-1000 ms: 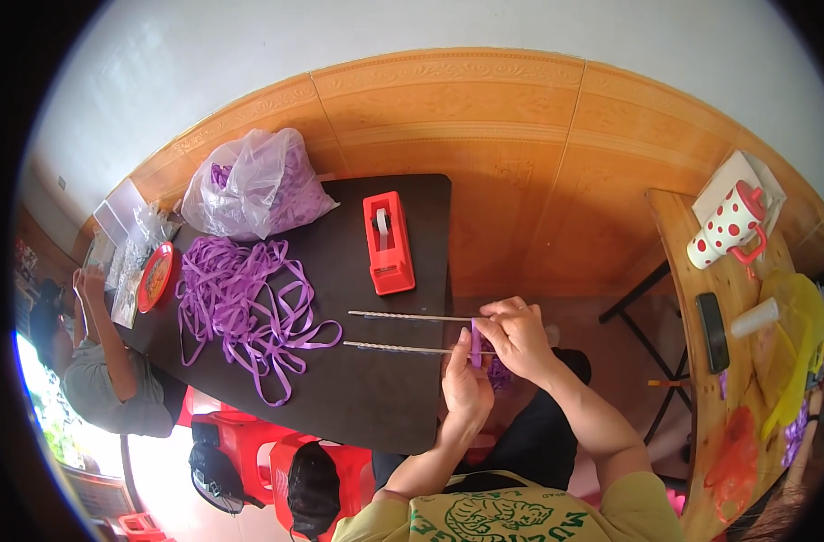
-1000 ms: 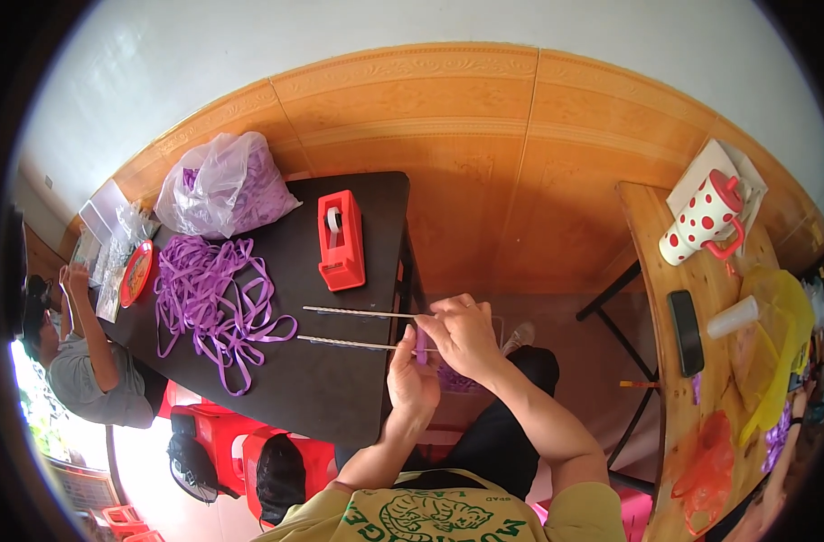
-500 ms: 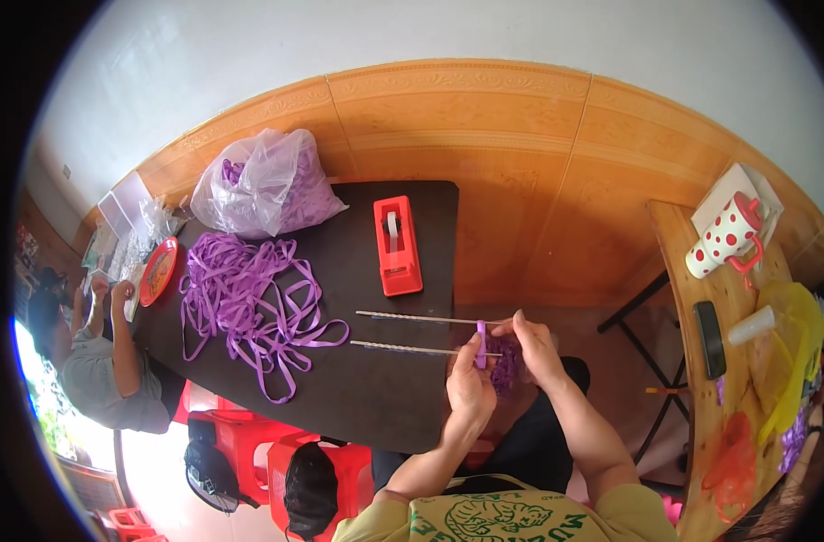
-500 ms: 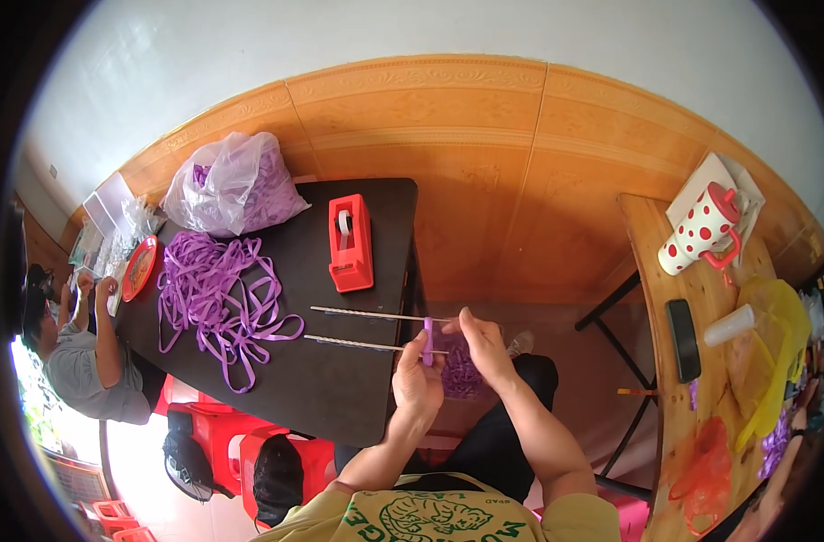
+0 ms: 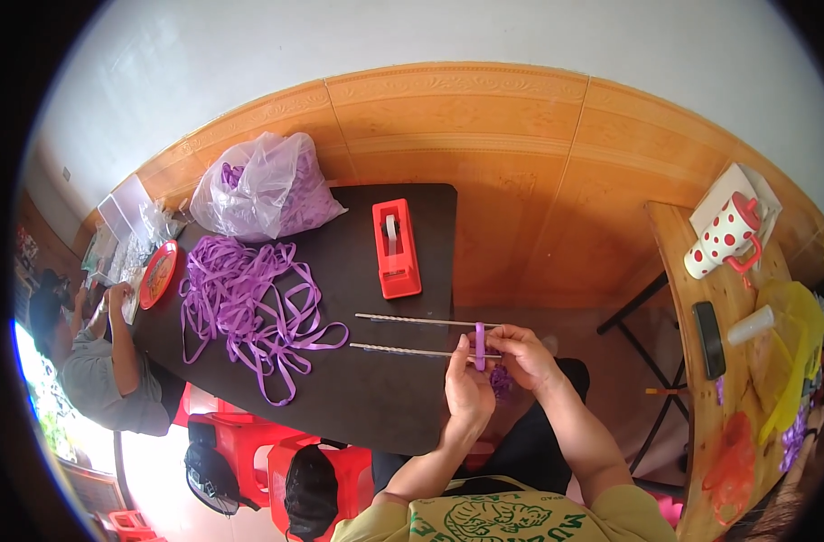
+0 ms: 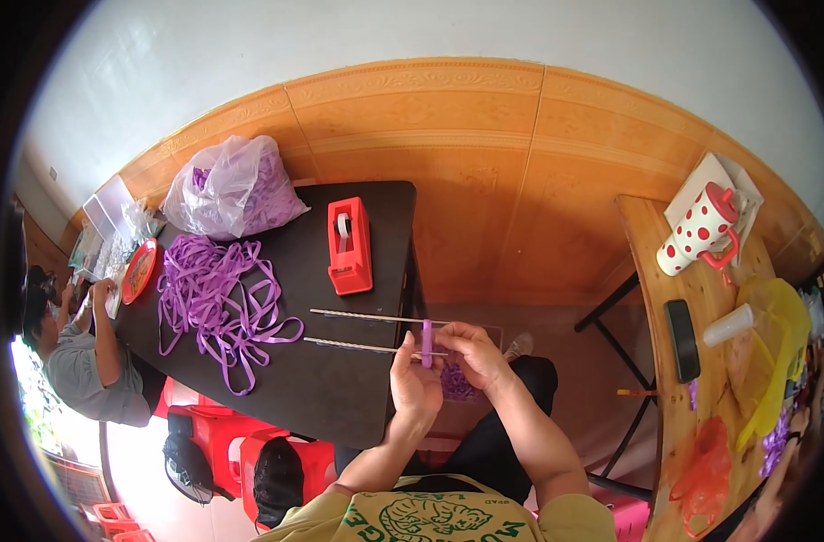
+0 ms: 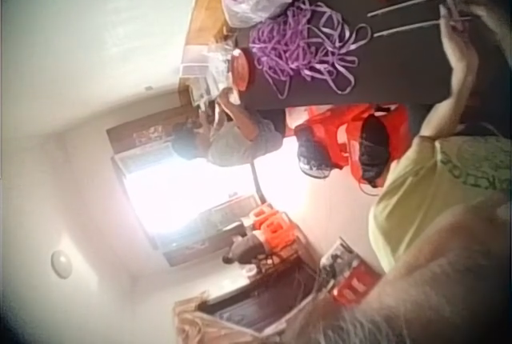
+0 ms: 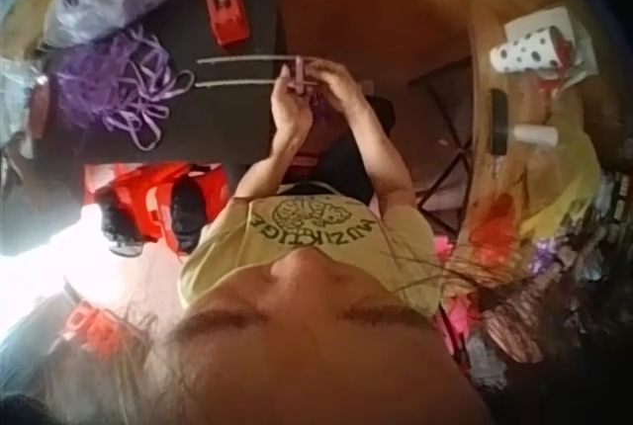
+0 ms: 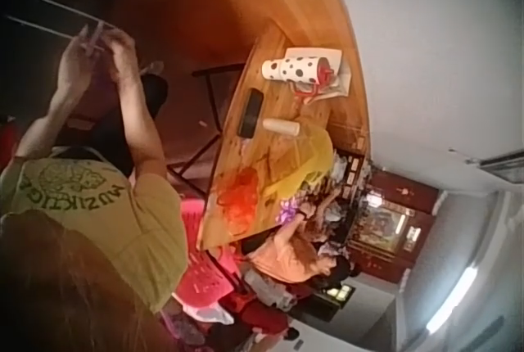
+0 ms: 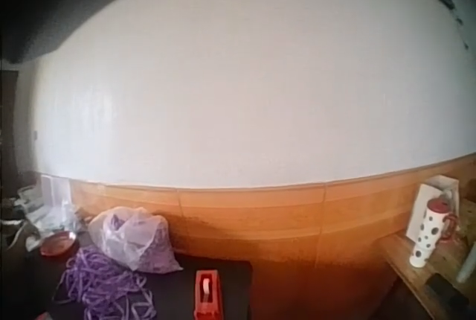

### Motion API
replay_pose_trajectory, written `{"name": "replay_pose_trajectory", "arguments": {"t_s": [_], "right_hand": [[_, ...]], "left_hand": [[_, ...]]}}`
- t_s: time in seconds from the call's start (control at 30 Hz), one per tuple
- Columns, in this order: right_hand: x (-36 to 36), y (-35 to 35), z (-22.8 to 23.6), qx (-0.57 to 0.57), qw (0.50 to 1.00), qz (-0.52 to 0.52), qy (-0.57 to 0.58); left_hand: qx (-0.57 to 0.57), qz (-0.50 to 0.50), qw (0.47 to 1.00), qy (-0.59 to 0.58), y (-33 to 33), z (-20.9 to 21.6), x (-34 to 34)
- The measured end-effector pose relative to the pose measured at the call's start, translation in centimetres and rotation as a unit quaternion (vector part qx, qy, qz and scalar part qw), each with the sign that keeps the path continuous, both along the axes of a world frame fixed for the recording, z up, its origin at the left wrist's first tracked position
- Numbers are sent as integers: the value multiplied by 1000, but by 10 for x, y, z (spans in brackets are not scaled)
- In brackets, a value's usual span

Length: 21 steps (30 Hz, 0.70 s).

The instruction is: Wrapping purple ribbons around parallel metal rods to create decorative ribbon items.

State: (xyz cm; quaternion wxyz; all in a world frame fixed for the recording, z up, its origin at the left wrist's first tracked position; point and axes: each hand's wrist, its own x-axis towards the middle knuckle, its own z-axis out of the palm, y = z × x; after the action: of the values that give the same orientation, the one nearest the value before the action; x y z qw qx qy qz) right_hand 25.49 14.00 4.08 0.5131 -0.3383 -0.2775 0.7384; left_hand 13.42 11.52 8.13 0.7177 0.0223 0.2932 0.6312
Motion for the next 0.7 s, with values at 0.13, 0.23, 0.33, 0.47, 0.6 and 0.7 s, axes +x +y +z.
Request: {"name": "replay_pose_trajectory", "arguments": {"t_s": [0.13, 0.23, 0.33, 0.47, 0.6, 0.7], "right_hand": [[-10, 3, -2, -14, 1000, 25, 12], [-13, 10, 1, -11, 996, 68, 51], [-16, 17, 6, -22, 994, 99, 30], [-14, 32, -22, 16, 984, 147, 95], [-11, 38, -26, 41, 971, 193, 134], [-19, 35, -15, -2, 990, 131, 59]], "left_hand": [[24, 8, 1000, -17, -1, -17, -5], [24, -7, 1000, -4, -5, -23, -4], [7, -2, 1000, 9, -6, -22, -6], [21, 0, 1000, 17, -9, -29, -7], [35, -23, 999, -5, -9, -30, -7], [62, 7, 998, -10, -10, -34, -5]]}}
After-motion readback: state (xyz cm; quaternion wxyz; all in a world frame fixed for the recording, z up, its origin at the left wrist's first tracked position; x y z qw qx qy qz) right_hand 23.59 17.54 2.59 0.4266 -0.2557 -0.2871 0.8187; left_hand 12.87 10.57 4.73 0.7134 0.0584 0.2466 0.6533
